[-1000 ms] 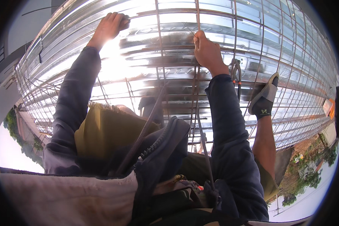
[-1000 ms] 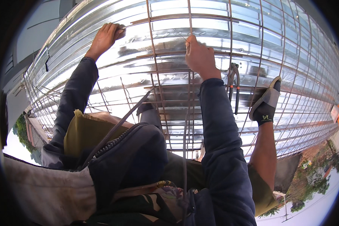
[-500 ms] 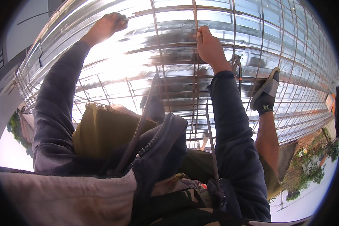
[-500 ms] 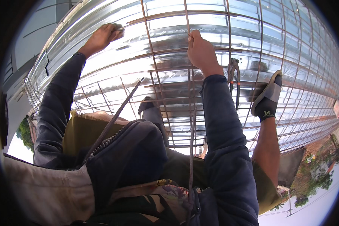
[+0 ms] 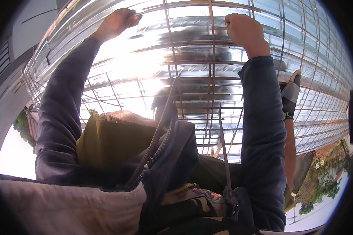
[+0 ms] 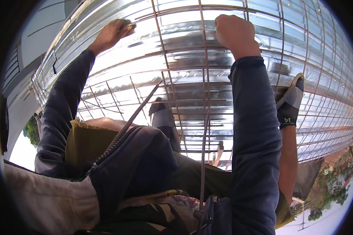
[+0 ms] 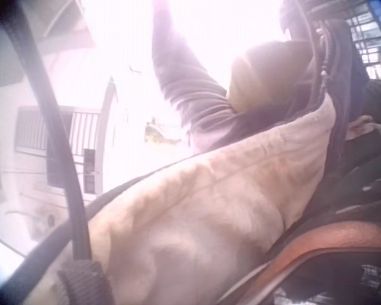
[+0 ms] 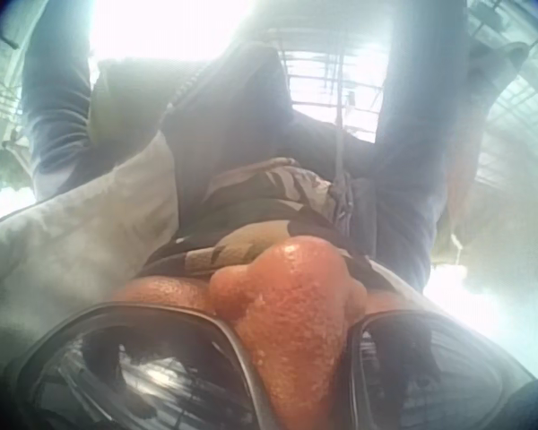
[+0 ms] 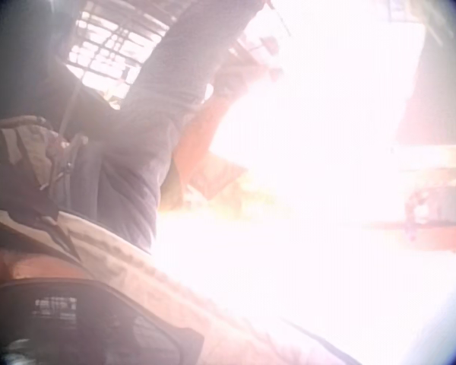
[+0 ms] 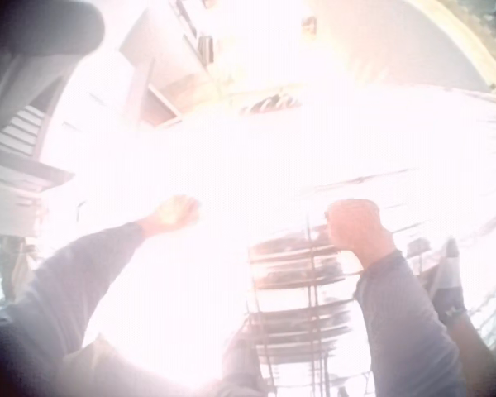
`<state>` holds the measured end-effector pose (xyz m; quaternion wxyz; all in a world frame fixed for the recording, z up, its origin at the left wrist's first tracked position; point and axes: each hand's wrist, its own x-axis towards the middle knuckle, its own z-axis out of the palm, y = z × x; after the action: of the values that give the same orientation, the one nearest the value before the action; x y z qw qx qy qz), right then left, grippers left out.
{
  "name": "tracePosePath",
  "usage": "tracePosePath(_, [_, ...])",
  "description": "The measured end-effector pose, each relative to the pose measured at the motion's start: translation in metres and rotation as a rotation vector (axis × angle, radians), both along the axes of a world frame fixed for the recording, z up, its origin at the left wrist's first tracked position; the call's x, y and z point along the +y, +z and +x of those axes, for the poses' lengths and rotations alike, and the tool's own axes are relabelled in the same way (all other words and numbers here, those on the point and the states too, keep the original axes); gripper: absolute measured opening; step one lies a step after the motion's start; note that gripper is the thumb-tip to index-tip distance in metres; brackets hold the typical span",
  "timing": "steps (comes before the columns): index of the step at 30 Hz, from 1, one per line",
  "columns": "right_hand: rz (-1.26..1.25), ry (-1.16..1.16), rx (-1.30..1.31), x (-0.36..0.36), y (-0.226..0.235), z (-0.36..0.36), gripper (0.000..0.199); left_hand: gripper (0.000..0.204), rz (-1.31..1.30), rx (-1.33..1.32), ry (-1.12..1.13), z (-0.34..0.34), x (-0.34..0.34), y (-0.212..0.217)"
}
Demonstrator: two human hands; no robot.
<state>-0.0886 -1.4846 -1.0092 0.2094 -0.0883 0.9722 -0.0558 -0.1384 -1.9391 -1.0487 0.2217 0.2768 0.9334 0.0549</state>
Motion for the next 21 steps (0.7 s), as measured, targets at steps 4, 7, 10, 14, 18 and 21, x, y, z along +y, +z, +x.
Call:
tracePosePath(4, [-0.029, 0.084, 0.077, -0.005, -0.024, -0.026, 0.024, 0.054, 0.026, 0.067, 0.001, 0.006, -0.012, -0.014])
tracePosePath(7, [0.032, 0.011, -0.072, -0.020, -0.067, -0.044, 0.022, 0.056, 0.012, 0.044, 0.035, 0.006, -0.005, -0.012])
tracePosePath(10, [0.141, 0.439, 0.136, -0.009, -0.114, -0.046, 0.024, 0.056, 0.009, -0.007, 0.053, 0.003, 0.005, -0.003])
tracePosePath(14, [-0.116, 0.081, 0.158, -0.010, -0.129, -0.043, 0.025, 0.057, -0.002, -0.030, 0.086, -0.001, 0.009, -0.001])
tracePosePath(18, [-0.485, -0.465, 0.073, -0.039, -0.089, -0.016, 0.024, 0.054, 0.058, -0.010, 0.095, 0.008, 0.001, 0.001])
tracePosePath(21, [-0.592, -0.498, 0.300, -0.035, -0.092, -0.003, 0.022, 0.051, 0.087, 0.054, 0.069, 0.006, 0.004, -0.006])
